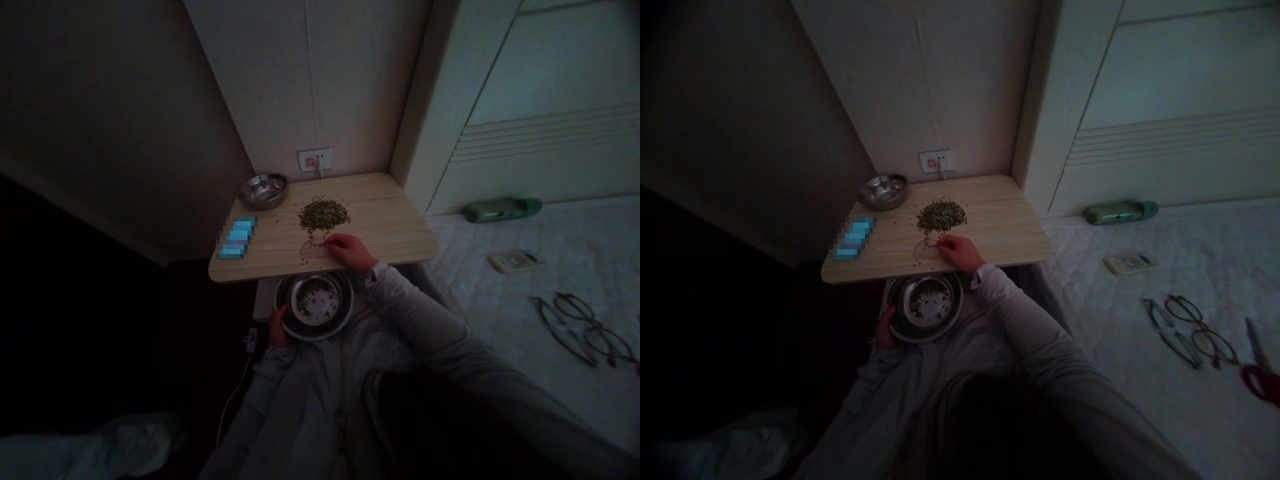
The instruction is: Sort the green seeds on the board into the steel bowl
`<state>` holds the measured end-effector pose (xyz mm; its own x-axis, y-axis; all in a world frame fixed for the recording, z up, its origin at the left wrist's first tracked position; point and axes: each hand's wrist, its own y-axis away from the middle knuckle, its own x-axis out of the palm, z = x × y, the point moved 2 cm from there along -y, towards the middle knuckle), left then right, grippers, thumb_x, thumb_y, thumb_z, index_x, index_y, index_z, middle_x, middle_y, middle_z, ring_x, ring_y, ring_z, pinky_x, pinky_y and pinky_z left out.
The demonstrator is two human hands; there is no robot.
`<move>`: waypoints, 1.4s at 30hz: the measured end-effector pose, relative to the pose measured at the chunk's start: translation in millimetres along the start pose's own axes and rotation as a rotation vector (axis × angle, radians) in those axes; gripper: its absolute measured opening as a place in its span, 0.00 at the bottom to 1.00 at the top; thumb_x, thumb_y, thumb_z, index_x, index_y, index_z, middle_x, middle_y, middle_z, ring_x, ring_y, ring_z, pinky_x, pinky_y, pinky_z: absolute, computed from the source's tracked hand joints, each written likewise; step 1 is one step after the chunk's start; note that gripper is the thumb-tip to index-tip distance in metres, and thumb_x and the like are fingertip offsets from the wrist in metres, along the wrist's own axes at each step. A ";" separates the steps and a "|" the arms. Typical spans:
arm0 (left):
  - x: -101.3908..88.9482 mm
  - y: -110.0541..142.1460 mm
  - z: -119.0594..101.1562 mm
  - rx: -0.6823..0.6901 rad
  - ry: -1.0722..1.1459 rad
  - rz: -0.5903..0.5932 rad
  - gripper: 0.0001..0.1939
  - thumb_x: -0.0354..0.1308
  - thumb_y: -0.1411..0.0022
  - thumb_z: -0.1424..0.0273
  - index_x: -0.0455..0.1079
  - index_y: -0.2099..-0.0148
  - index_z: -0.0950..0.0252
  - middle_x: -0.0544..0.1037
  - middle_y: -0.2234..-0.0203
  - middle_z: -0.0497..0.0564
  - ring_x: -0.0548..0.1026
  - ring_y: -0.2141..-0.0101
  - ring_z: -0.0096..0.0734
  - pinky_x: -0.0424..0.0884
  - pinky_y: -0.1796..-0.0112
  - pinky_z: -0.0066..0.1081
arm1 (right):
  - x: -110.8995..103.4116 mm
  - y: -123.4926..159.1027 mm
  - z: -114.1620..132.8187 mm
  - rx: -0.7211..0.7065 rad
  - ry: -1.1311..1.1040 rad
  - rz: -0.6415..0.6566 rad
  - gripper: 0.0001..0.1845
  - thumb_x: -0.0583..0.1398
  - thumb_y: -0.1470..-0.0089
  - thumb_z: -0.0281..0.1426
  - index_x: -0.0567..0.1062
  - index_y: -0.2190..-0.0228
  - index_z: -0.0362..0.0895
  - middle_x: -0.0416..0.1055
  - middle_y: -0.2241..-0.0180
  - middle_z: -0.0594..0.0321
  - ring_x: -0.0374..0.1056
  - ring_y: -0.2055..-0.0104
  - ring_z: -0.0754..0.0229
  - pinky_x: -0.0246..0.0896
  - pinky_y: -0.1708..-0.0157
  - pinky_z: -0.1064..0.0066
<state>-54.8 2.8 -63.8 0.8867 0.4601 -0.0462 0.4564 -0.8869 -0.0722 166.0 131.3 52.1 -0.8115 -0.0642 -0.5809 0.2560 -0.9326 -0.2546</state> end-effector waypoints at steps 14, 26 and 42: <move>26.1 2.7 -39.0 -0.347 0.305 -0.127 0.09 0.54 0.55 0.61 0.69 0.78 0.61 0.75 0.78 0.49 0.72 0.67 0.36 0.64 0.60 0.36 | 7.2 -0.4 6.6 -0.033 0.077 0.108 0.15 0.52 0.51 0.34 0.73 0.64 0.43 0.73 0.67 0.62 0.65 0.67 0.64 0.57 0.67 0.73; 26.8 2.1 -34.7 -0.426 0.421 -0.221 0.09 0.52 0.52 0.70 0.69 0.81 0.62 0.73 0.82 0.48 0.72 0.65 0.34 0.62 0.56 0.33 | 5.3 1.3 10.2 -0.044 0.159 0.167 0.15 0.51 0.50 0.34 0.73 0.64 0.44 0.73 0.65 0.62 0.65 0.66 0.63 0.55 0.67 0.74; 35.1 5.3 -47.9 -0.587 0.534 -0.215 0.16 0.46 0.46 0.73 0.68 0.83 0.63 0.74 0.84 0.48 0.74 0.69 0.33 0.65 0.58 0.36 | 4.1 4.4 13.4 -0.090 0.204 0.224 0.15 0.53 0.52 0.36 0.75 0.67 0.43 0.72 0.73 0.62 0.63 0.72 0.65 0.50 0.72 0.75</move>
<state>-17.7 12.2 -18.1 0.6238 0.6711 0.4007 0.4530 -0.7282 0.5143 156.8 122.2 59.0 -0.6095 -0.1834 -0.7713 0.4694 -0.8675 -0.1647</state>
